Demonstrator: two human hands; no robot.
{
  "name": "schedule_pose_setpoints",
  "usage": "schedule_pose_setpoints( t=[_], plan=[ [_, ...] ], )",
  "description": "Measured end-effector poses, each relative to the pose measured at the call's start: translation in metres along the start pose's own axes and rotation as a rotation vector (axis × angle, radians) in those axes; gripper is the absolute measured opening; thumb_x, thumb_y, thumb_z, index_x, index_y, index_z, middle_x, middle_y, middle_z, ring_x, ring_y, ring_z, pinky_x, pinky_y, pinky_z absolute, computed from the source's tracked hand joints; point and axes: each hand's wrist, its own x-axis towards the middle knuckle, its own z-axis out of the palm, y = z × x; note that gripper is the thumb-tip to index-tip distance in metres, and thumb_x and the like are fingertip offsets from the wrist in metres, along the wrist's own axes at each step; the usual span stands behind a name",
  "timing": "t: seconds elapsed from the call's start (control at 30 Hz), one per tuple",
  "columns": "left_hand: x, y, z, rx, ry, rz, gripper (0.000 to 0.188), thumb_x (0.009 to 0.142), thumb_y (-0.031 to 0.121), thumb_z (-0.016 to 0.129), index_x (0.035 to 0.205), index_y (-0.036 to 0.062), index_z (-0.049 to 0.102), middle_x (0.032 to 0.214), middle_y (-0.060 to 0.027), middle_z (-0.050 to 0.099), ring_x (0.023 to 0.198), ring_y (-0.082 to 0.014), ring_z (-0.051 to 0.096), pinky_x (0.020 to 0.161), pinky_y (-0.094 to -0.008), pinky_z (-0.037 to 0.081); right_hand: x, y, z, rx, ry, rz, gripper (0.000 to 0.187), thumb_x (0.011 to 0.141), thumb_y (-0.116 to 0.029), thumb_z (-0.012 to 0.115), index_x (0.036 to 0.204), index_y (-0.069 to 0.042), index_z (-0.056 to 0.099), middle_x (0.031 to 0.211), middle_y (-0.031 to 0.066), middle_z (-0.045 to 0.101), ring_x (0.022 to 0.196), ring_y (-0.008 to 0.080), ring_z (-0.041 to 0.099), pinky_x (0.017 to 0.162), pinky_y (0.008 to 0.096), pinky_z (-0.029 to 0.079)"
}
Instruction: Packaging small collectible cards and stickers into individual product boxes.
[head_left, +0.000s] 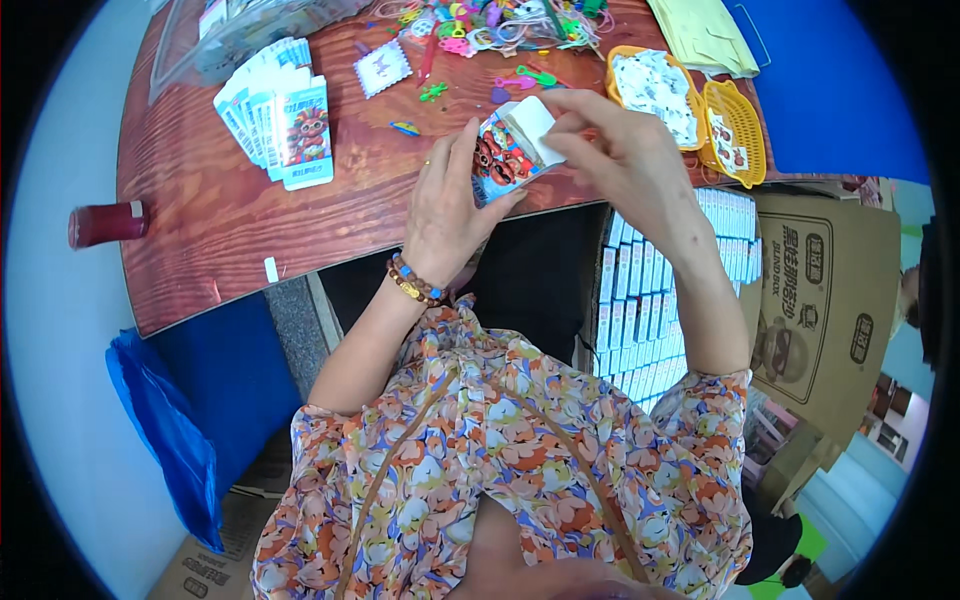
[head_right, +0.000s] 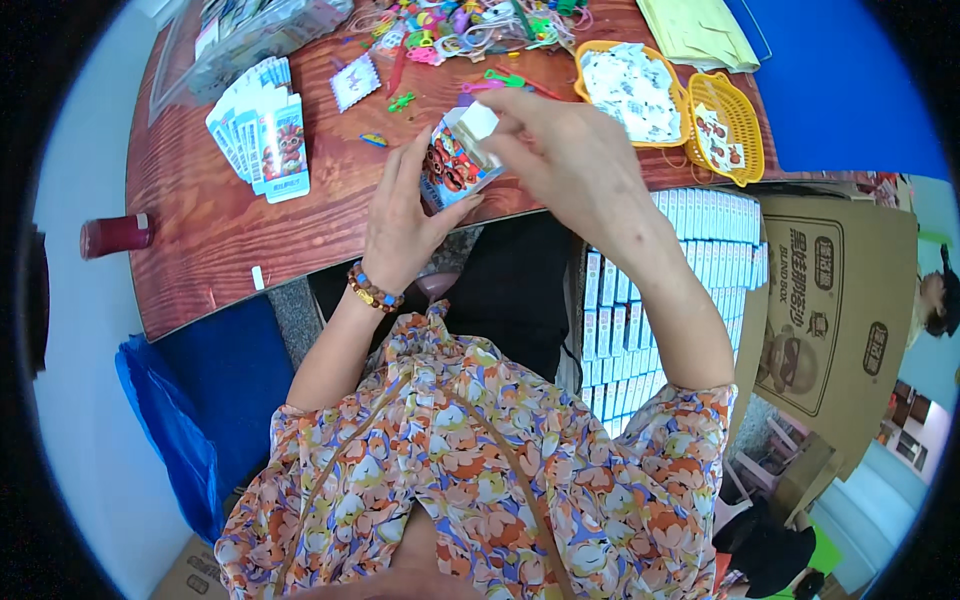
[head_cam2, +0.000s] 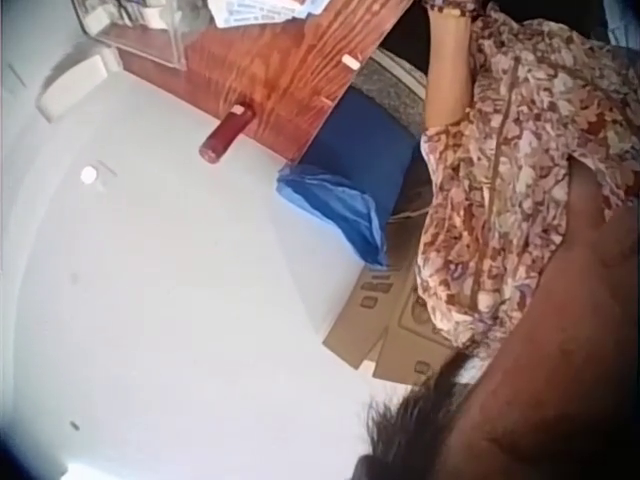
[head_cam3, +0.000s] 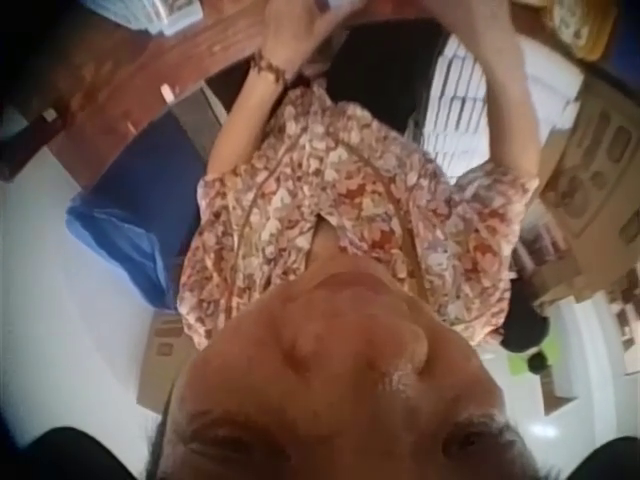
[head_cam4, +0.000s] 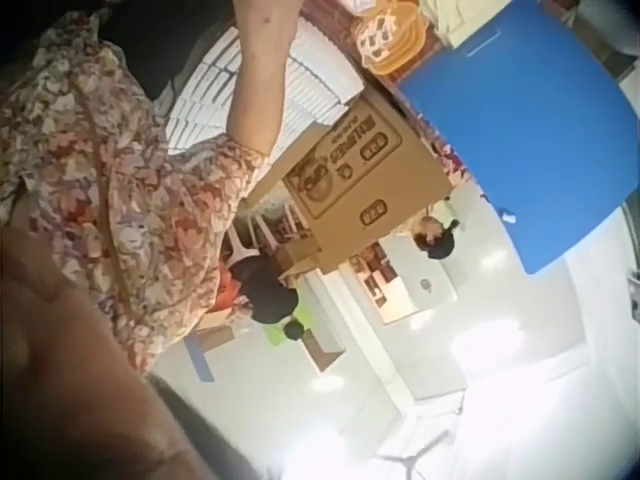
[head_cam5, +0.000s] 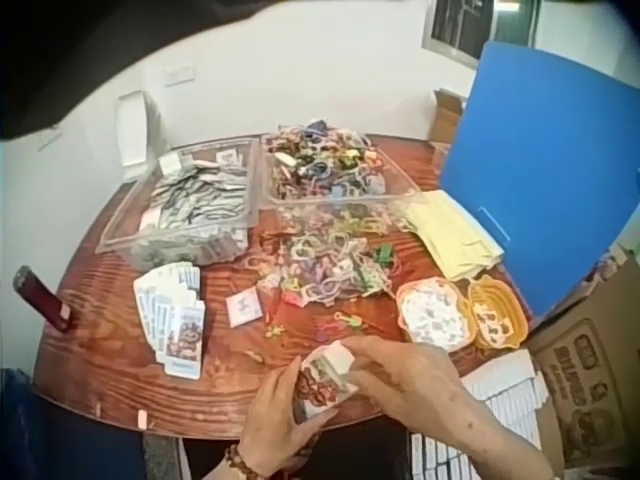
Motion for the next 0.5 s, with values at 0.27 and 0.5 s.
schedule_pose_setpoints(
  t=[0.27,0.5],
  plan=[
    [0.005,0.004,0.002,-0.086,0.037,-0.031,0.085,0.075,0.022,0.084,0.142,-0.006,0.041,0.121,-0.021,0.056,0.109,-0.038,0.06,0.087,-0.0441,0.052,-0.025,0.024,0.054,-0.196,0.479,-0.263,0.029,0.084,-0.005,0.075,0.112,-0.003,0.07,0.102,0.0124,0.068,0.086,0.0242,0.069,0.074,0.0329,0.055],
    [0.003,0.006,0.008,-0.086,0.093,-0.01,0.083,0.075,0.021,0.083,0.142,-0.004,0.041,0.122,-0.0206,0.055,0.109,-0.0386,0.06,0.088,-0.0446,0.052,-0.024,0.027,0.078,0.042,0.469,-0.225,0.035,0.086,-0.002,0.072,0.121,-0.001,0.066,0.094,0.0131,0.066,0.08,0.0202,0.067,0.068,0.0295,0.052]
  ],
)
